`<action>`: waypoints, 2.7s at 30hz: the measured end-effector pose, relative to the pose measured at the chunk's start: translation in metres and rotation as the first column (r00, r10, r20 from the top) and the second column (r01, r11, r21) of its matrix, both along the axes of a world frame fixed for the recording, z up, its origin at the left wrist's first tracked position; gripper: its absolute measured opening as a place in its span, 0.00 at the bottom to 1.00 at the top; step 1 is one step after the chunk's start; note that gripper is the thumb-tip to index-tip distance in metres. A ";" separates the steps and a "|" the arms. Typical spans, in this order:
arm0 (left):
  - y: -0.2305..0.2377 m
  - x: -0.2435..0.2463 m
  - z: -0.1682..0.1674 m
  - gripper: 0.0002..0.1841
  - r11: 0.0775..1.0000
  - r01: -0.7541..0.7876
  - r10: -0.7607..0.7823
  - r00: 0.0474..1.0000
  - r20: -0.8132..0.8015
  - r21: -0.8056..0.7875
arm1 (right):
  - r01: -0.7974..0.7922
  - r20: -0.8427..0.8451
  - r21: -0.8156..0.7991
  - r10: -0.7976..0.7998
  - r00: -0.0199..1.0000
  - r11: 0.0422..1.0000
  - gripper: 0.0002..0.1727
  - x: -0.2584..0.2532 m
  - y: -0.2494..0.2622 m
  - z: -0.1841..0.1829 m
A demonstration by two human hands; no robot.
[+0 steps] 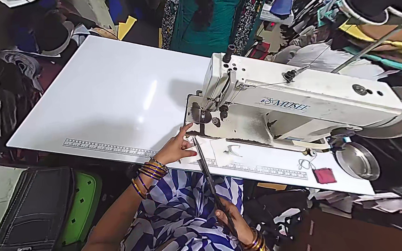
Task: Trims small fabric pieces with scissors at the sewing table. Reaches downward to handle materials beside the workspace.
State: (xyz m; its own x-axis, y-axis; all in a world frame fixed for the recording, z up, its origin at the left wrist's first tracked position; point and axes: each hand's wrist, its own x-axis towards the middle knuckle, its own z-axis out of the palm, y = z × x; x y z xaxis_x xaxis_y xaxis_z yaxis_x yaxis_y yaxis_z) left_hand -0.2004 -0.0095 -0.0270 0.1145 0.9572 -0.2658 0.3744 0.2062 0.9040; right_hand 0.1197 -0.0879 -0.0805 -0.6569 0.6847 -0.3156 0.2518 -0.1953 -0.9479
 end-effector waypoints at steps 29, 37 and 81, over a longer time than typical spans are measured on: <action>0.009 0.022 0.007 0.36 0.890 -0.034 0.214 0.912 -0.350 0.455 | 0.175 -0.145 -0.018 -0.175 0.974 0.984 0.25 0.021 -0.025 0.008; 0.062 0.097 0.020 0.20 0.945 0.327 -0.225 0.712 -0.665 0.030 | 0.382 -0.251 0.023 -0.364 0.897 0.924 0.24 0.063 -0.051 0.008; -0.003 0.123 -0.015 0.26 0.993 -0.040 0.020 0.984 0.176 0.114 | 0.363 -0.121 -0.149 -0.381 0.917 0.920 0.24 0.039 -0.050 0.008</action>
